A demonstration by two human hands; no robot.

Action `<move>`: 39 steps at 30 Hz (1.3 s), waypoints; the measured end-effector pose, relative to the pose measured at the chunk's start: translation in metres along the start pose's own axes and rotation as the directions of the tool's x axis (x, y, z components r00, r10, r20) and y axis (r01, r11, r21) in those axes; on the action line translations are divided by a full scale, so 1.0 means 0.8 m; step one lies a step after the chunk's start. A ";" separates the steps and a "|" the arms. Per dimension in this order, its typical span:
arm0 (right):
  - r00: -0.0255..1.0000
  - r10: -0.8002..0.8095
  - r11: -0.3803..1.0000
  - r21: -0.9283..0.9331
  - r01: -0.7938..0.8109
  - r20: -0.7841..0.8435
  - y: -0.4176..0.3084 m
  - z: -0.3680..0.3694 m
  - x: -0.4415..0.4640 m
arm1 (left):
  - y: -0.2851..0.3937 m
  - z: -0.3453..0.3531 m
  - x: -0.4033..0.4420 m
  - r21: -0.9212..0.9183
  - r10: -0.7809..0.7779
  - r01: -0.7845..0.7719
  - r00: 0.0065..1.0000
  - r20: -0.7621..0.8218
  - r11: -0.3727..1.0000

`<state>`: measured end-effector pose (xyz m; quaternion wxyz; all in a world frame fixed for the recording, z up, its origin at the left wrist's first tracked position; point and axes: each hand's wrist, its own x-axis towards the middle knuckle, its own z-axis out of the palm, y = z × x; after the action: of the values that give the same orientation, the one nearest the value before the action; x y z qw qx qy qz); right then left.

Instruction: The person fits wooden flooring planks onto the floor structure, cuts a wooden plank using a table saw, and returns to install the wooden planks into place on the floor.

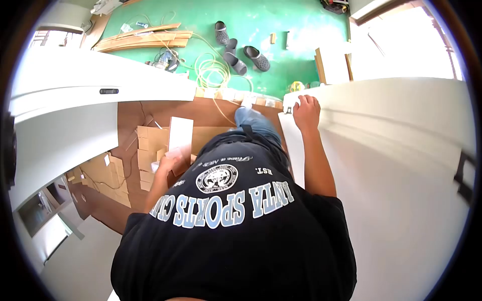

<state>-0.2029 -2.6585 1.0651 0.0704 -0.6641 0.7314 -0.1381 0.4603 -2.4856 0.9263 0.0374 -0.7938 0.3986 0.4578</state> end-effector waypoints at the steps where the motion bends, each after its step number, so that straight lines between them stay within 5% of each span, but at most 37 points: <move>1: 0.999 -0.033 0.995 -0.095 0.032 -0.011 0.008 0.006 0.023 | 0.010 0.006 -0.009 -0.003 -0.008 0.008 1.000 -0.002 1.000; 3: 1.000 -0.017 0.970 -0.241 0.014 -0.010 0.039 0.031 0.054 | 0.028 0.015 0.017 -0.251 0.205 -0.218 0.976 -0.074 0.943; 4: 0.997 0.060 0.958 -0.284 -0.041 0.058 0.054 0.042 0.068 | 0.075 0.004 -0.005 -0.085 0.351 -0.362 0.928 -0.125 0.928; 5: 0.993 0.081 0.960 -0.276 -0.053 0.088 0.059 0.045 0.066 | 0.094 -0.006 -0.018 -0.066 0.332 -0.340 0.938 -0.101 0.938; 7: 0.992 0.094 0.937 -0.344 -0.061 0.083 0.071 0.042 0.059 | 0.117 -0.007 -0.032 -0.138 -0.058 0.056 0.998 -0.004 0.989; 9: 0.997 0.072 0.941 -0.334 -0.059 0.026 0.082 0.058 0.070 | 0.194 -0.023 -0.049 -0.254 -0.075 0.081 0.997 0.035 0.964; 13: 0.994 0.088 0.939 -0.338 -0.060 0.068 0.079 0.053 0.059 | 0.229 -0.018 -0.042 -0.047 -0.163 0.165 0.985 0.048 0.985; 16: 0.995 0.093 0.944 -0.323 -0.076 0.040 0.082 0.056 0.068 | 0.216 -0.015 0.014 -0.104 -0.085 0.106 0.979 0.188 0.989; 19: 0.988 0.157 0.957 -0.245 -0.155 -0.012 0.074 0.058 0.072 | 0.309 -0.050 0.011 0.196 -0.114 0.097 0.990 0.079 0.976; 22: 0.984 0.173 0.962 -0.223 -0.157 0.053 0.080 0.048 0.071 | 0.293 -0.064 0.079 0.175 -0.135 0.104 0.976 0.172 0.979; 25: 0.981 0.194 0.967 -0.173 -0.188 0.018 0.078 0.043 0.075 | 0.328 -0.083 0.102 0.060 0.040 -0.049 0.989 0.139 0.997; 28: 0.975 0.220 0.958 -0.199 -0.207 0.044 0.074 0.048 0.083 | 0.363 -0.114 0.118 0.205 0.183 -0.221 0.964 0.192 0.953; 30: 0.976 0.215 0.960 -0.192 -0.206 0.024 0.073 0.053 0.083 | 0.335 -0.108 0.164 0.044 0.489 -0.504 0.852 0.187 0.862; 37: 0.957 0.276 0.932 -0.269 -0.244 0.085 0.070 0.063 0.097 | 0.391 -0.108 0.159 0.056 0.285 -0.307 0.926 0.247 0.950; 39: 0.943 0.299 0.924 -0.291 -0.249 0.145 0.069 0.063 0.102 | 0.399 -0.108 0.155 0.140 0.375 -0.427 0.881 0.289 0.894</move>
<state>-0.2496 -2.7403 1.0076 0.0668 -0.5682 0.8193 0.0363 0.3399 -2.8132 0.9802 0.0716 -0.6203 0.5905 0.5113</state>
